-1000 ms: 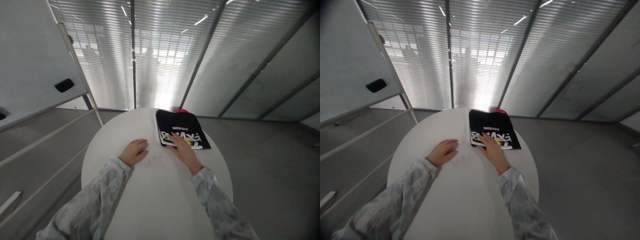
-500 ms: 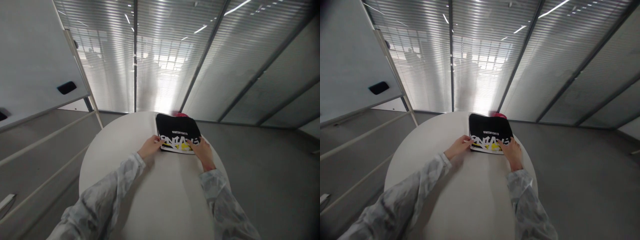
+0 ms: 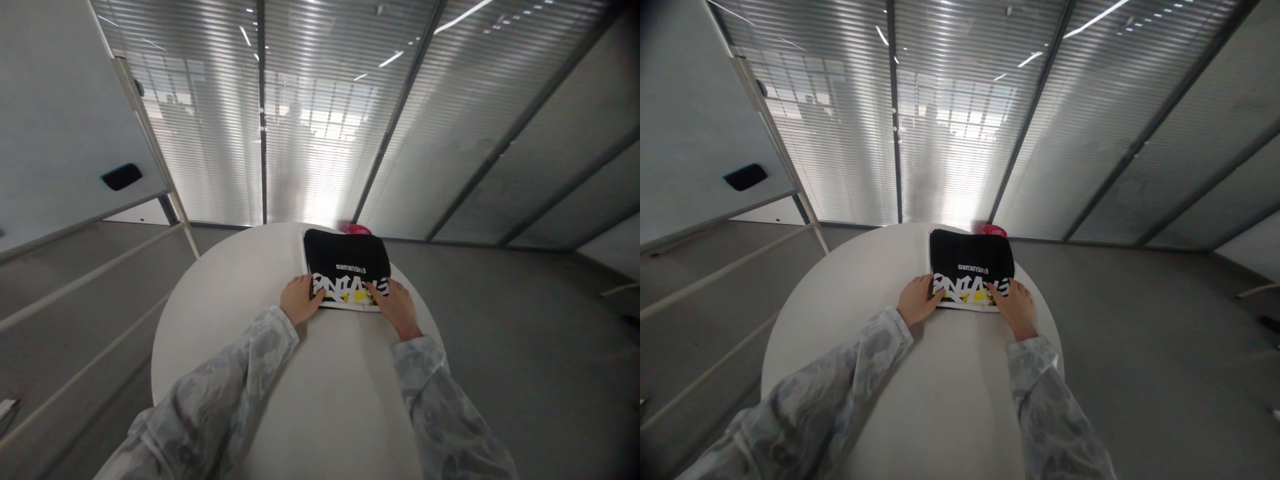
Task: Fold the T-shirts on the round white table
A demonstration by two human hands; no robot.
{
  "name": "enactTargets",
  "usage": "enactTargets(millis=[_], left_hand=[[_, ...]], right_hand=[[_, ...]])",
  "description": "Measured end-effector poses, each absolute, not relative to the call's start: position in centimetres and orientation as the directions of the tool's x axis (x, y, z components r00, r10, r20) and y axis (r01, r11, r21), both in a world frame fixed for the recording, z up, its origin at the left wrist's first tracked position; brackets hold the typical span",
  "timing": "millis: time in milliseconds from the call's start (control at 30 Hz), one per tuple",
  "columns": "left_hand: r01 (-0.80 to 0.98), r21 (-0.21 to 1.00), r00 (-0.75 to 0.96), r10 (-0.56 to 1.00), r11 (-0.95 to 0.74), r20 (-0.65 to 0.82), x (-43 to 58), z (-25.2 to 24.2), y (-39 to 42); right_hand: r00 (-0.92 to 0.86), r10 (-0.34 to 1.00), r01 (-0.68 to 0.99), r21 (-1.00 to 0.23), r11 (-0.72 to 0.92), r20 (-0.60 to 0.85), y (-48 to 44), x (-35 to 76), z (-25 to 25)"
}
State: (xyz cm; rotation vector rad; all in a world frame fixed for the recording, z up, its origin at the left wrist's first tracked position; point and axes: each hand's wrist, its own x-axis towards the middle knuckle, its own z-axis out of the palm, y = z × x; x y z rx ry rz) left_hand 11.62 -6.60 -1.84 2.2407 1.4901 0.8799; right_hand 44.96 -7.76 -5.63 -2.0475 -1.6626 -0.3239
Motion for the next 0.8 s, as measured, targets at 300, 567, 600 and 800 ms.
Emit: enactTargets(millis=[300,567,600,800], left_hand=[[0.711,0.539,0.394,0.890,-0.452,0.228,4.9,-0.6,-13.4],[0.509,0.861,0.137,0.988,-0.005,-0.076,4.5,1.3,-2.5],[0.452,0.891,0.127,0.984,0.052,-0.122,5.2,1.2,-1.0],[0.322,0.915,0.043,0.961,0.244,-0.272,7.9,0.4,3.9]], right_hand=[[0.082,0.915,0.960,-0.279,0.034,0.396,-17.4,44.9,-4.7],[0.389,0.903,0.778,-0.589,-0.218,0.180,-10.1,47.6,-0.7],[0.417,0.900,0.738,-0.626,-0.253,0.128,-8.5,47.5,-0.3],[0.514,0.857,0.551,-0.780,-0.299,0.034,-3.0,46.7,-0.5]])
